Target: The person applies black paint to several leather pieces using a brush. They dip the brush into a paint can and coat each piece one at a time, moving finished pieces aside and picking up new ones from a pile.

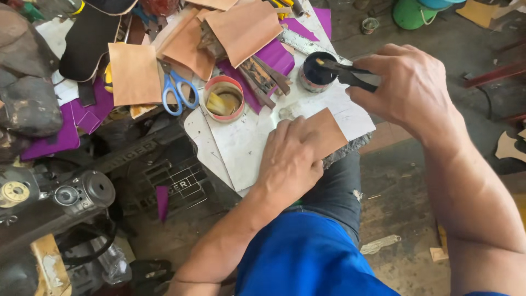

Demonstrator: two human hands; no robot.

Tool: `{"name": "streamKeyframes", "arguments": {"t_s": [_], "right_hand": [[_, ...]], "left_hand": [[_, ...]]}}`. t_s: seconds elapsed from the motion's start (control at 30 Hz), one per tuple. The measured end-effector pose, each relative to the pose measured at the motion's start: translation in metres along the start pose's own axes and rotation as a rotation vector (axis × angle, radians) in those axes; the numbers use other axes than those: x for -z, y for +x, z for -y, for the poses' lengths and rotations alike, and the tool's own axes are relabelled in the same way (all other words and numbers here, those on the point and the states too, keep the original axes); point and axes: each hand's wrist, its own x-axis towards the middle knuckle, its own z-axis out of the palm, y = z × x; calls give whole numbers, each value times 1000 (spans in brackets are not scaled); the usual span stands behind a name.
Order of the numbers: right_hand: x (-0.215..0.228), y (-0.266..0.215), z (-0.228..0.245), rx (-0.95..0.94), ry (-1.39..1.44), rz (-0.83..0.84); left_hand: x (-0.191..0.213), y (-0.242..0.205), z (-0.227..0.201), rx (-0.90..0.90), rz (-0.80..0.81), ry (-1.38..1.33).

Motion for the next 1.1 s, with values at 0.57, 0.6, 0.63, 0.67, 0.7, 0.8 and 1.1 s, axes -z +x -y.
{"name": "streamKeyframes", "arguments": {"t_s": [0.57, 0.6, 0.63, 0.67, 0.7, 0.8, 1.1], "right_hand": [[45, -39, 33, -297, 475, 105], [44, -47, 39, -302, 476, 111], [45, -54, 46, -342, 547, 137], [45, -62, 52, -382, 619, 163], [41, -69, 57, -385, 619, 169], [31, -85, 74, -359, 632, 190], [10, -87, 94, -255, 642, 170]], "left_hand": [[31, -56, 39, -164, -201, -208], [30, -57, 40, -162, -195, -212], [28, -58, 39, -172, -215, -180], [26, -59, 39, -182, -236, -148], [26, -59, 39, -179, -231, -152], [27, -57, 39, -206, -228, -32], [26, -56, 41, -222, -264, 8]]}}
